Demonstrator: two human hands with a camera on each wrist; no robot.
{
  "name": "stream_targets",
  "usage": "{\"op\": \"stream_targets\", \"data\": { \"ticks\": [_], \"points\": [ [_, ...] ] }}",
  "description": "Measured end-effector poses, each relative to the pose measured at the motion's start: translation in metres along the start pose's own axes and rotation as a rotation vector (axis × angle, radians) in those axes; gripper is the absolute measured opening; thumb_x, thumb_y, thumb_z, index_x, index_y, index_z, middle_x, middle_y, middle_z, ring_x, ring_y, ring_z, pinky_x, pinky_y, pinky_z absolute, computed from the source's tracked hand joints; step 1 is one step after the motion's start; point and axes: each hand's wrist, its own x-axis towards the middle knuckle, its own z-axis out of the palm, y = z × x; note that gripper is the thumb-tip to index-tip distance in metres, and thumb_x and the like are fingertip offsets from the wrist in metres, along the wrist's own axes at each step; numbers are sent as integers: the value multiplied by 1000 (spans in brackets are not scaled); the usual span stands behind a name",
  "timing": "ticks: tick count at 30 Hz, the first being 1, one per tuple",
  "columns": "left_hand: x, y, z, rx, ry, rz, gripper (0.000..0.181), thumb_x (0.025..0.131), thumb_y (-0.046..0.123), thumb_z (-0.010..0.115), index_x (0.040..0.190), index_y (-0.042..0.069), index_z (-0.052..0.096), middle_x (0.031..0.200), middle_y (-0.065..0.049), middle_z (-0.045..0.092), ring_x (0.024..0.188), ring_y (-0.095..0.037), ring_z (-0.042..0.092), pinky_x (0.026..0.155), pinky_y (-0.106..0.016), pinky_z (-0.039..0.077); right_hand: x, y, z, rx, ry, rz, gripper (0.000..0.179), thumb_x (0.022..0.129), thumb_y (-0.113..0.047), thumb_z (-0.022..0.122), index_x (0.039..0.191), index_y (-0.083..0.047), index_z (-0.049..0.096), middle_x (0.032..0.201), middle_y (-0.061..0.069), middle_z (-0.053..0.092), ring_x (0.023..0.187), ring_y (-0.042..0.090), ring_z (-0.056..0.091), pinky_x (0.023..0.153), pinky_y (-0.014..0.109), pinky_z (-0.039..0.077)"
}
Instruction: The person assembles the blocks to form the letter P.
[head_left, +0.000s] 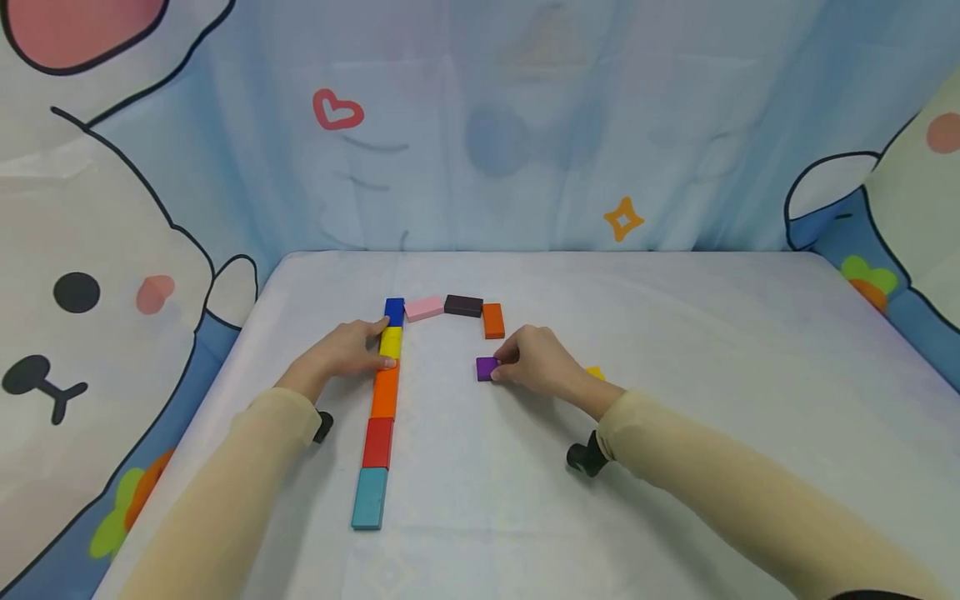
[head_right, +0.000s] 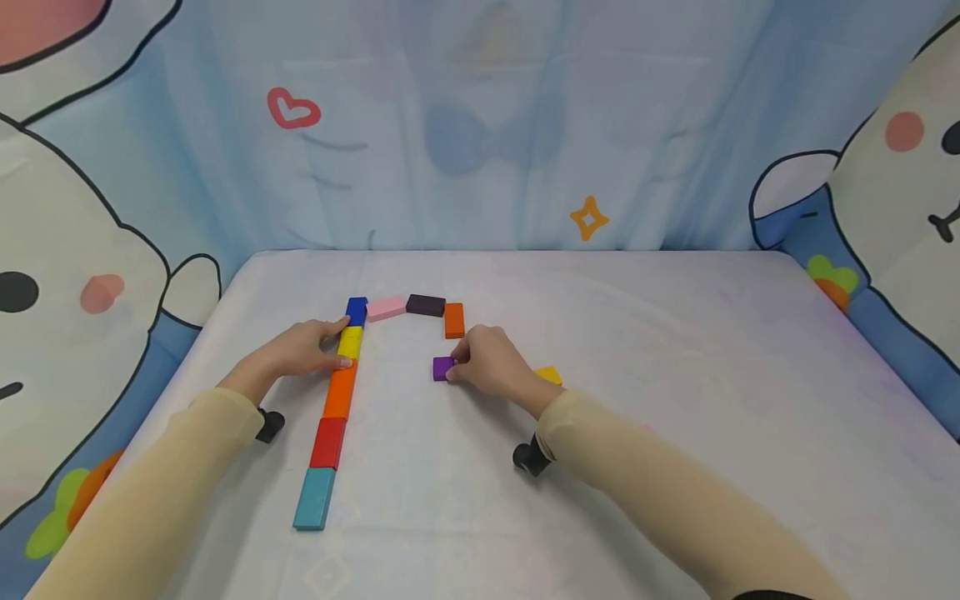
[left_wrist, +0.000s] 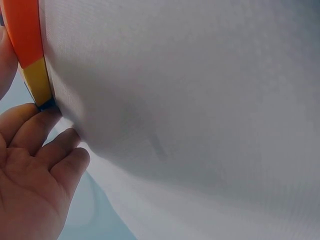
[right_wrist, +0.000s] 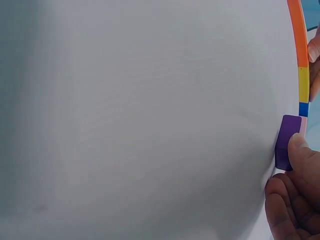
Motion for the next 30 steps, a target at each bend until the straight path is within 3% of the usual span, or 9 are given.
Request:
{"op": "stream_targets", "data": {
  "ticks": [9,30],
  "points": [
    [-1,0,0,-11,-5,-9,83,98,34,69,163,16,21,166,-21,31,153,-41,30,123,-57,32,16,-9,7,17,9,19,35,89,-19,81,120,-4,76,113,10,78,111,26,67,100,39,57],
    [3,1,0,-12,-5,-34,84,97,35,70,163,18,22,166,-19,32,154,-40,29,123,-57,32,40,-35,30,92,36,-68,34,90,-19,80,119,-3,76,110,10,77,104,23,67,95,35,58]
  ]
}}
